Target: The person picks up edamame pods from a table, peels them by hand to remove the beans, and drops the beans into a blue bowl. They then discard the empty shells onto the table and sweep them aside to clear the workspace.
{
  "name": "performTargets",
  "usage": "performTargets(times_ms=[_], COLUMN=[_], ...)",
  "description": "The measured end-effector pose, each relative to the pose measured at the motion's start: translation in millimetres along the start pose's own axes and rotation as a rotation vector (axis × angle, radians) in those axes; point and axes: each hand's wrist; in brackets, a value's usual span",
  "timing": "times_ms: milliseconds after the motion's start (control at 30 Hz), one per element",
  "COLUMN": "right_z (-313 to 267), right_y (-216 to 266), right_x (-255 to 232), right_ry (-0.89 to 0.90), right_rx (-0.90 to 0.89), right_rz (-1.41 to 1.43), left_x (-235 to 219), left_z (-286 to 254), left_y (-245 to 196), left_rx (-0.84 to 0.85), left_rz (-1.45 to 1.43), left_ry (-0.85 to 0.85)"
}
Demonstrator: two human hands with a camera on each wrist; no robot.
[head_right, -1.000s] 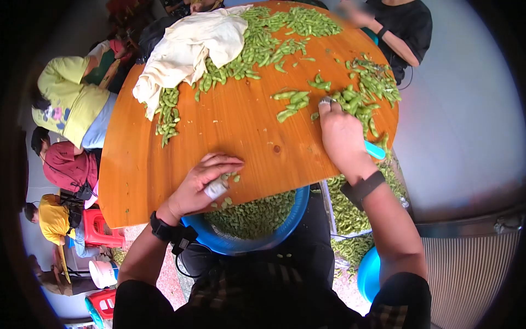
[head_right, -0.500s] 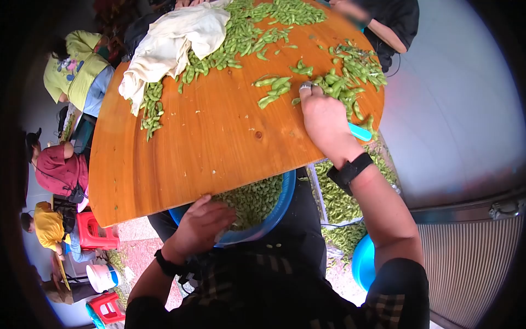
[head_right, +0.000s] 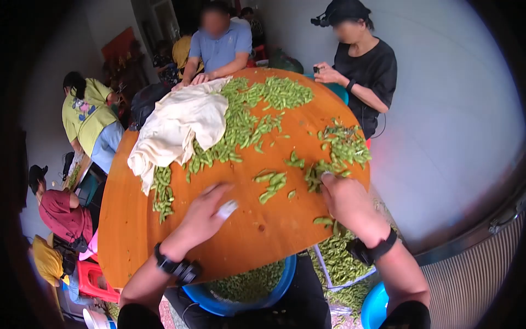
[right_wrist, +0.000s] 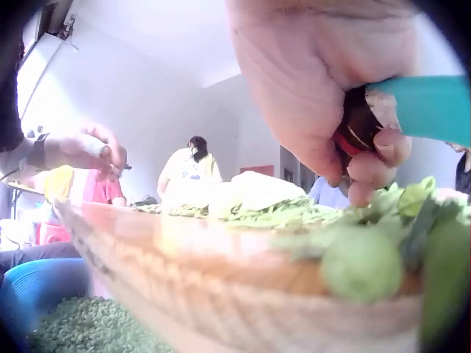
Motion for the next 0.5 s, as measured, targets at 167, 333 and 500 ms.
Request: performTargets(times_ms=[167, 333, 500], right_z=[-47, -83, -124], right_y=[-19, -28, -30], right_x=[-8, -7, -5], right_ry=[-0.045, -0.084, 0.099], right_rx=[0.111, 0.258, 0.41], right_rz=[0.142, 0.282, 0.238], left_x=[77, 120, 151], left_z=[144, 177, 173], left_y=[29, -10, -73], left_rx=[0.037, 0.194, 0.474], left_rz=[0.003, 0.109, -0.284], left_ry=[-0.026, 0.206, 0.413])
Point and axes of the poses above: each hand's wrist, its own z-axis towards the middle knuckle, its own x-axis out of the palm, y = z × x, and after that the axes turned 12 degrees about y, right-handed
